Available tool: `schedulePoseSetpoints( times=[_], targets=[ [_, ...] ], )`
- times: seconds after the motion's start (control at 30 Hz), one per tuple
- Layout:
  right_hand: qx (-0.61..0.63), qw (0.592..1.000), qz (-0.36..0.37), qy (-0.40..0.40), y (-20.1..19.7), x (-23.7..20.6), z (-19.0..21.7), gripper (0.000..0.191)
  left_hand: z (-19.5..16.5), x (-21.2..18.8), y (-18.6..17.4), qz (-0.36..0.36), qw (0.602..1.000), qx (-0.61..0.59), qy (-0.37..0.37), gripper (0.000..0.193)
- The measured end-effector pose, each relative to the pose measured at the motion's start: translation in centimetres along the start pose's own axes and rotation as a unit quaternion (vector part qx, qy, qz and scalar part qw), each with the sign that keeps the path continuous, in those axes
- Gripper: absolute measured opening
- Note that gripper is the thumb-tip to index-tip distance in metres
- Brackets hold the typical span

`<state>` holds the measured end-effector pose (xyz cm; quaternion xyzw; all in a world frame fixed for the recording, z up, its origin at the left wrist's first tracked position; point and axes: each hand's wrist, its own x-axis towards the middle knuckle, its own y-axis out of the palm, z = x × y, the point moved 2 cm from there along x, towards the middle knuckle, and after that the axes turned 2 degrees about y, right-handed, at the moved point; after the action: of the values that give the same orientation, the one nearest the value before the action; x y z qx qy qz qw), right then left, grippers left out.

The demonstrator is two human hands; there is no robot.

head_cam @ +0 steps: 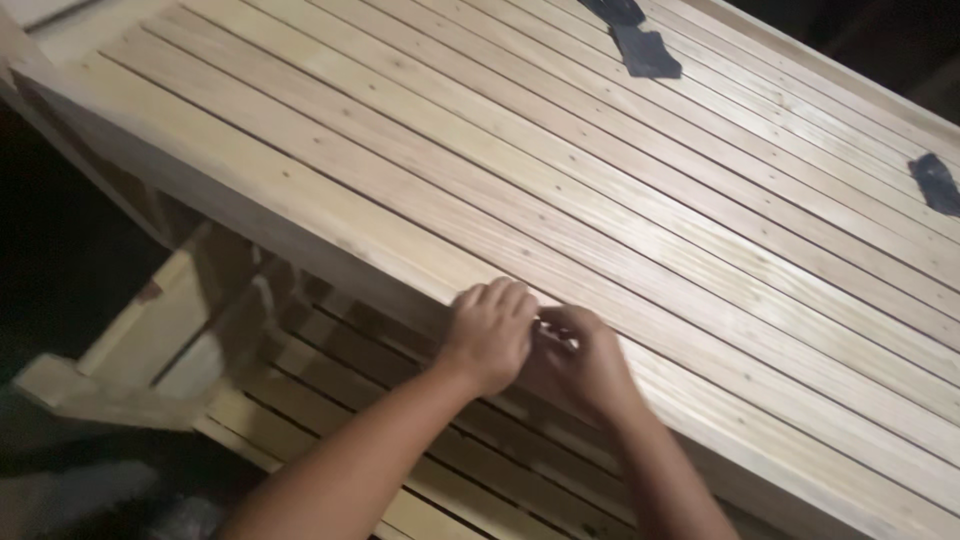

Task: The person wipes the slatted wooden frame of a furniture piece with a white cloth, then sands its edges and legs using a red sanding block, working around the top rails and corners and continuing to wipe and sand the vertical leg sections.

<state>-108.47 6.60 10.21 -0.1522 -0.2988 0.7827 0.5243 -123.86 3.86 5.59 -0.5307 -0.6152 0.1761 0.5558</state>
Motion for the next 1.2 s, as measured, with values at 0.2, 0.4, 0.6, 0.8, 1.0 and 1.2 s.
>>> schedulePoseSetpoints(
  times=[0.2, 0.4, 0.6, 0.8, 1.0, 1.2],
  targets=[
    [-0.091, 0.994, 0.018, 0.064, -3.5, -2.4, -2.1, 0.027, -3.5, 0.1, 2.0, -0.077, 0.995, 0.009, 0.057, 0.016],
    [-0.117, 0.992, 0.053, 0.015, -1.2, -0.3, 0.4, 0.025, 0.0, -0.3, 0.8, -0.089, 0.989, 0.081, 0.088, 0.017],
    [-0.109, 0.993, 0.035, 0.016, 5.2, 3.9, 5.9, 0.020, 8.1, -1.1, -4.1, -0.107, 0.983, 0.090, 0.123, 0.014],
    [-0.116, 0.991, 0.056, 0.031, 14.5, 10.0, 15.4, 0.021, 20.6, -2.2, -11.5, -0.089, 0.983, 0.099, 0.129, 0.015],
    [-0.049, 0.994, 0.011, -0.098, 25.3, 17.6, 24.1, 0.022, 34.1, -3.3, -20.5, -0.062, 0.984, 0.109, 0.127, 0.015],
    [-0.053, 0.996, 0.033, -0.063, 34.8, 24.6, 28.8, 0.015, 44.3, -5.3, -26.2, -0.022, 0.987, 0.150, 0.046, 0.015]
  ],
)
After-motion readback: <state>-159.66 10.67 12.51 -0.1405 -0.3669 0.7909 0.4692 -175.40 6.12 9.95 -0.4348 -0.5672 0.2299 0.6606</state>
